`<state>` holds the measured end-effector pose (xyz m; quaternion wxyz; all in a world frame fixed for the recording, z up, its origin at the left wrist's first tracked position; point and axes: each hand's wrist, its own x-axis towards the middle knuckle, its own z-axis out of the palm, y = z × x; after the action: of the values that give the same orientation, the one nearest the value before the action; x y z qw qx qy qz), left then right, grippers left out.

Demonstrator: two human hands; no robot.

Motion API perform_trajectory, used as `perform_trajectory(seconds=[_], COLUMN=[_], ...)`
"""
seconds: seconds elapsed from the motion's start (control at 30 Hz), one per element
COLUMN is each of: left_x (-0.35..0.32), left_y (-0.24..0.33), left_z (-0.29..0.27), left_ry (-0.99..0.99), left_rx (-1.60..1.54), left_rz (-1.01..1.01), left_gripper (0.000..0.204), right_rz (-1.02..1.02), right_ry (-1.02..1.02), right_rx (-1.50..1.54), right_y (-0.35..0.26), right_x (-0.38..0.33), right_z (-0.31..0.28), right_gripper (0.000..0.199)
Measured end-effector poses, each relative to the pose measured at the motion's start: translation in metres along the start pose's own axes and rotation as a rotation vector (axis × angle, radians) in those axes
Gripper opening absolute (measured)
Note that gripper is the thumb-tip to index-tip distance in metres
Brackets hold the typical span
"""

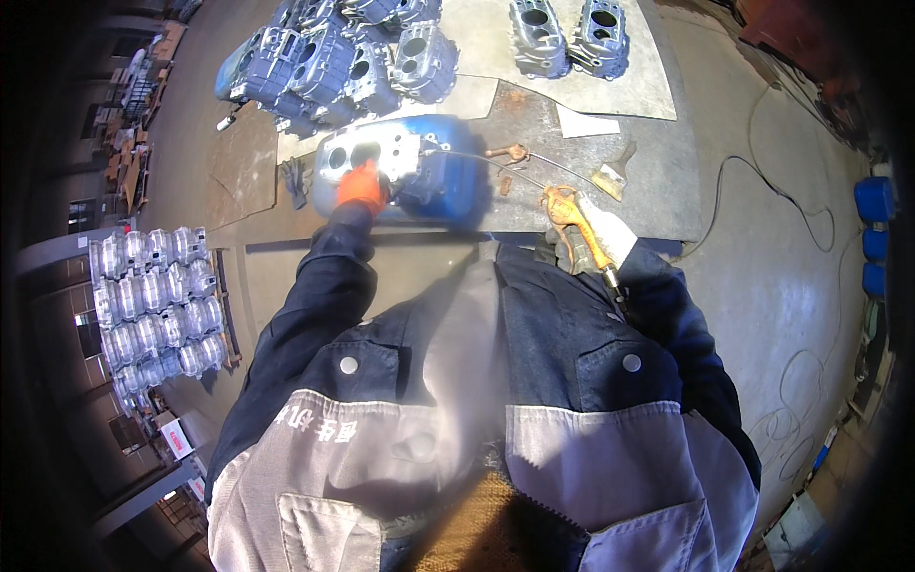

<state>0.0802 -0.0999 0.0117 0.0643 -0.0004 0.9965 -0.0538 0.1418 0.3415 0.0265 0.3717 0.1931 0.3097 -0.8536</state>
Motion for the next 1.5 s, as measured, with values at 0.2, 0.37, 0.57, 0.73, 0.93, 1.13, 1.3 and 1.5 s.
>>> perform_trajectory(seconds=[0.2, 0.37, 0.57, 0.73, 0.93, 1.13, 1.3, 1.5], left_x=[0.02, 0.055, 0.049, 0.02, -0.013, -0.023, -0.032, -0.025], left_y=[-0.017, 0.001, 0.059, 0.033, -0.026, -0.047, -0.05, -0.03], left_z=[0.002, -0.008, -0.016, -0.036, -0.026, -0.013, -0.009, -0.017], left_ry=[-0.138, -0.352, -0.2, -0.259, -0.083, -0.06, 0.001, -0.107], left_rx=[-0.297, -0.286, 0.034, -0.033, 0.144, 0.163, 0.261, 0.39], left_rz=[-0.1, -0.064, -0.386, 0.04, 0.393, 0.596, 0.639, 0.561], left_gripper=[0.048, 0.058, 0.083, 0.055, 0.028, 0.023, 0.038, 0.041], right_rz=[0.061, 0.035, 0.113, 0.082, 0.14, -0.068, -0.124, -0.033], right_ry=[-0.078, 0.031, -0.069, 0.117, -0.087, 0.024, -0.076, 0.012], right_rx=[-0.23, -0.152, 0.049, -0.253, 0.118, -0.214, 0.004, -0.204], right_y=[-0.008, 0.001, 0.006, 0.0, -0.004, -0.001, 0.016, 0.014], right_x=[-0.008, 0.002, 0.012, 0.013, 0.024, 0.067, 0.071, 0.073], right_z=[0.002, 0.002, -0.015, -0.013, -0.008, -0.03, -0.051, -0.06], right_gripper=[0.044, 0.043, 0.043, 0.044, 0.045, 0.046, 0.043, 0.039])
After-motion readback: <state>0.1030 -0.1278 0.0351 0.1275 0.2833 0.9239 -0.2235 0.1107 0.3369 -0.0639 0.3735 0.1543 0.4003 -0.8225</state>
